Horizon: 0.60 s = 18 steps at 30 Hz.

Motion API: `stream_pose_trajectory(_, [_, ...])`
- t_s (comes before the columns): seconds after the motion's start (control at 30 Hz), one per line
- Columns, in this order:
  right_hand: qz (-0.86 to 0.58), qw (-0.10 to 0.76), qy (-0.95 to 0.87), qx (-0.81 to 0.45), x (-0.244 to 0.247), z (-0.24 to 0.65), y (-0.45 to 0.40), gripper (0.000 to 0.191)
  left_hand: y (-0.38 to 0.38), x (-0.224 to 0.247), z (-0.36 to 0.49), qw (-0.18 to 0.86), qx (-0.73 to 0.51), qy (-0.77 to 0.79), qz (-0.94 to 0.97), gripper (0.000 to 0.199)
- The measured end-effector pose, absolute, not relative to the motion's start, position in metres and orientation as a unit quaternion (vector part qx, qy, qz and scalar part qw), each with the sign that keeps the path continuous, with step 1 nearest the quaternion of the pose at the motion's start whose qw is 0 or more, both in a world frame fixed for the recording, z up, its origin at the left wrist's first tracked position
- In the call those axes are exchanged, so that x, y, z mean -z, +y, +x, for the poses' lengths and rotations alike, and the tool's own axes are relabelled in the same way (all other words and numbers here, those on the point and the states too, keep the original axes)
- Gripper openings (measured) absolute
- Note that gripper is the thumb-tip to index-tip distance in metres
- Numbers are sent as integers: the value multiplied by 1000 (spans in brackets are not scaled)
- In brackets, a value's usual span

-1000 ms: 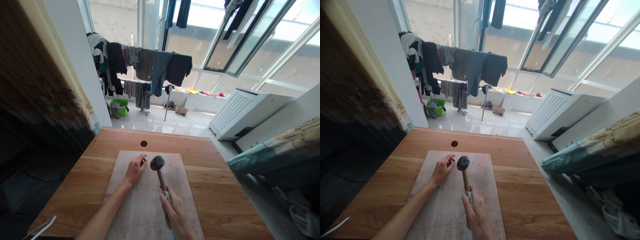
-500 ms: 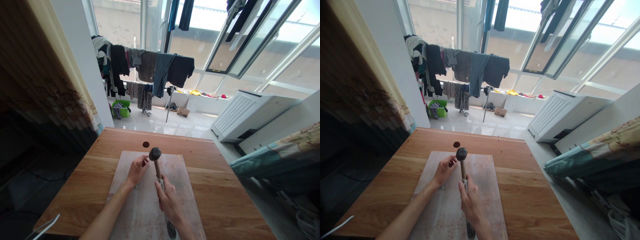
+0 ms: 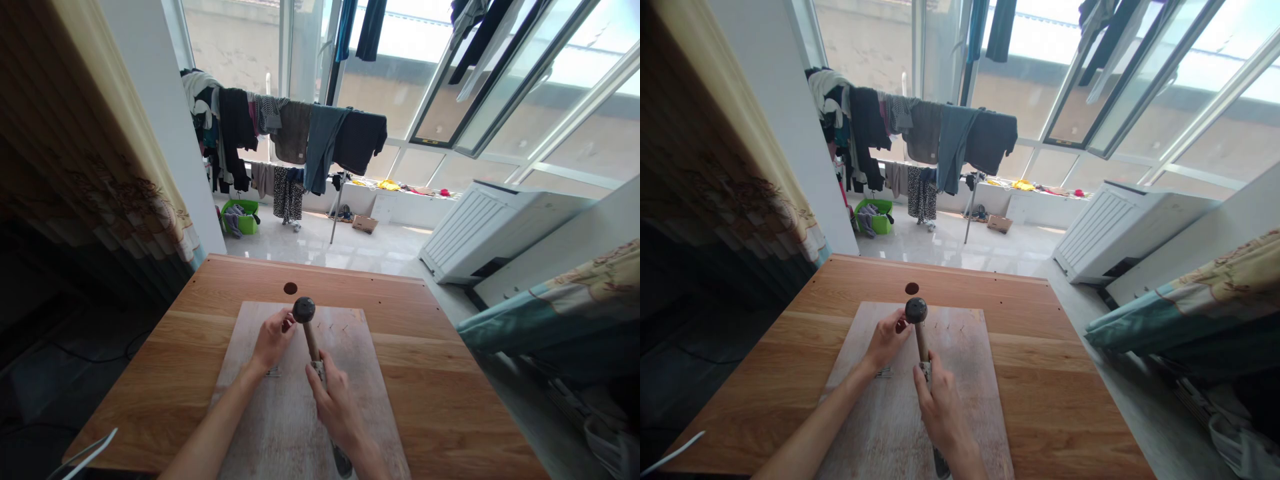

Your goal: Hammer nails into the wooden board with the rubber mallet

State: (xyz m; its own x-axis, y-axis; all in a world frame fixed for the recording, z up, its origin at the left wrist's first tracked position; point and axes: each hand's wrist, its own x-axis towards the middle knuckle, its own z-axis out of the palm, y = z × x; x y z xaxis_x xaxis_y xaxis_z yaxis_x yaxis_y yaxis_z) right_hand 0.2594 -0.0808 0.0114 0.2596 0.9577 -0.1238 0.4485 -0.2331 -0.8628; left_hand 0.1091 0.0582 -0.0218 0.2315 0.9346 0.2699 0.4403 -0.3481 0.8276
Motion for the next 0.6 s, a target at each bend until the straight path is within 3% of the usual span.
stream_pose_trajectory(0.3, [-710,367,-466,-380,-2,271,-95,80,62,20,110,316,-384,484,720,26])
stream_pose_trajectory(0.47, [-745,353,-458,-334,7,286,-127,78,51,0,82,298,-375,488,730,7])
stream_pose_trajectory(0.6, [-747,322,-491,-312,16,296,-150,67,29,-19,48,320,-168,460,811,8])
